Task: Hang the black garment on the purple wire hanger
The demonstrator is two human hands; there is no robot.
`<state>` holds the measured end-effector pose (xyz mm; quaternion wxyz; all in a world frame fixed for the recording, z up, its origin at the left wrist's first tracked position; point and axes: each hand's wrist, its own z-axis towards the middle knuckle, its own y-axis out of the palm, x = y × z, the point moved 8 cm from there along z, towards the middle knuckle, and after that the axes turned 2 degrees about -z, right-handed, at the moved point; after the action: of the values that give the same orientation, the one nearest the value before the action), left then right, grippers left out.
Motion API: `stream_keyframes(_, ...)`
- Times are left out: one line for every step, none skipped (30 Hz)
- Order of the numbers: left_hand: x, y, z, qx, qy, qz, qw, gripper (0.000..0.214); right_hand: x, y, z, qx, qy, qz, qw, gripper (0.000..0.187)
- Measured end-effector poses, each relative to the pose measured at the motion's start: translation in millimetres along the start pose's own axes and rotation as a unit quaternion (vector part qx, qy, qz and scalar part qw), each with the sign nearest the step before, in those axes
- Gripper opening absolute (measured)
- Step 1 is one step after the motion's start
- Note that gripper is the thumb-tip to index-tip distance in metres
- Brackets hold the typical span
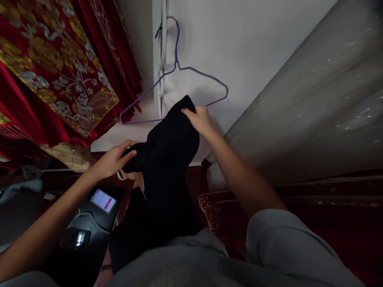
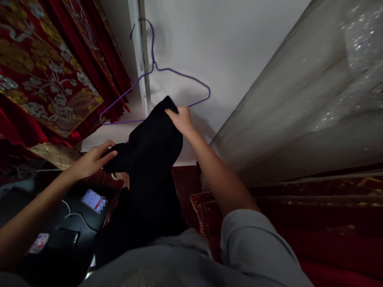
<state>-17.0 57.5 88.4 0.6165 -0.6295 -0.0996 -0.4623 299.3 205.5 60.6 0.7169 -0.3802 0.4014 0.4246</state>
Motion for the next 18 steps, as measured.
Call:
stream_keyframes(-6.2,0.4,0.2,-0.009,0.0,0.056,0.998,0.024,-2.9,-12.8,-1.0,0.01,-0.016,-0.007,1.0,0.049)
stream_keyframes(-12.4,-1.4,2.0,-0.009,0.0,0.108,0.994,0.02,-6.6,-23.9,-2.5,0.016,-0.031,-0.014,0.999,0.049)
stream_keyframes(-17.3,-6.0,5.6,0.004,0.001,0.146,0.989,0.017,-10.8,-32.8,-4.4,0.02,-0.043,-0.019,0.999,0.049)
stream_keyframes(-19.7,-13.7,10.8,0.031,0.004,0.166,0.986,0.018,-15.1,-39.5,-6.7,0.023,-0.053,-0.022,0.998,0.048)
stream_keyframes(-19.2,-23.5,17.4,0.067,0.009,0.168,0.983,0.02,-19.3,-44.4,-9.5,0.026,-0.058,-0.025,0.998,0.048)
stream_keyframes(-15.8,-34.8,25.0,0.106,0.017,0.158,0.982,0.022,-22.9,-47.1,-12.6,0.03,-0.06,-0.028,0.997,0.048)
stream_keyframes(-9.5,-46.2,33.3,0.142,0.03,0.142,0.979,0.024,-26.2,-47.6,-15.9,0.032,-0.06,-0.031,0.997,0.048)
stream_keyframes(-0.8,-56.5,42.3,0.172,0.046,0.127,0.976,0.027,-29.0,-46.0,-19.5,0.031,-0.059,-0.033,0.997,0.049)
stream_keyframes(9.8,-64.8,52.1,0.191,0.066,0.117,0.972,0.03,-31.5,-42.7,-23.4,0.028,-0.057,-0.032,0.997,0.049)
stream_keyframes(21.7,-71.1,62.3,0.204,0.09,0.111,0.968,0.031,-33.5,-38.0,-27.7,0.022,-0.055,-0.028,0.998,0.049)
stream_keyframes(33.9,-75.3,72.6,0.212,0.115,0.109,0.964,0.031,-35.2,-32.1,-32.3,0.012,-0.053,-0.021,0.998,0.049)
stream_keyframes(45.2,-77.0,83.0,0.212,0.14,0.108,0.961,0.026,-36.6,-25.7,-37.3,-0.002,-0.052,-0.011,0.999,0.047)
stream_keyframes(54.5,-76.8,93.2,0.207,0.161,0.107,0.959,0.018,-38.2,-19.9,-42.4,-0.018,-0.054,-0.002,0.998,0.044)
stream_keyframes(61.0,-75.6,102.7,0.201,0.174,0.104,0.958,0.009,-39.9,-15.6,-47.3,-0.033,-0.059,0.002,0.998,0.039)
stream_keyframes(64.3,-73.7,111.2,0.194,0.179,0.101,0.959,0.015,-42.1,-14.8,-51.5,-0.04,-0.071,-0.001,0.997,0.033)
stream_keyframes(64.9,-71.3,118.3,0.184,0.177,0.099,0.962,0.025,-44.5,-18.6,-54.4,-0.034,-0.09,-0.012,0.995,0.026)
stream_keyframes(63.3,-69.4,123.4,0.176,0.17,0.095,0.965,0.031,-47.1,-27.4,-55.8,-0.012,-0.112,-0.031,0.993,0.02)
stream_keyframes(60.2,-69.0,126.1,0.173,0.162,0.085,0.968,0.031,-49.6,-41.3,-55.6,0.029,-0.136,-0.053,0.989,0.023)
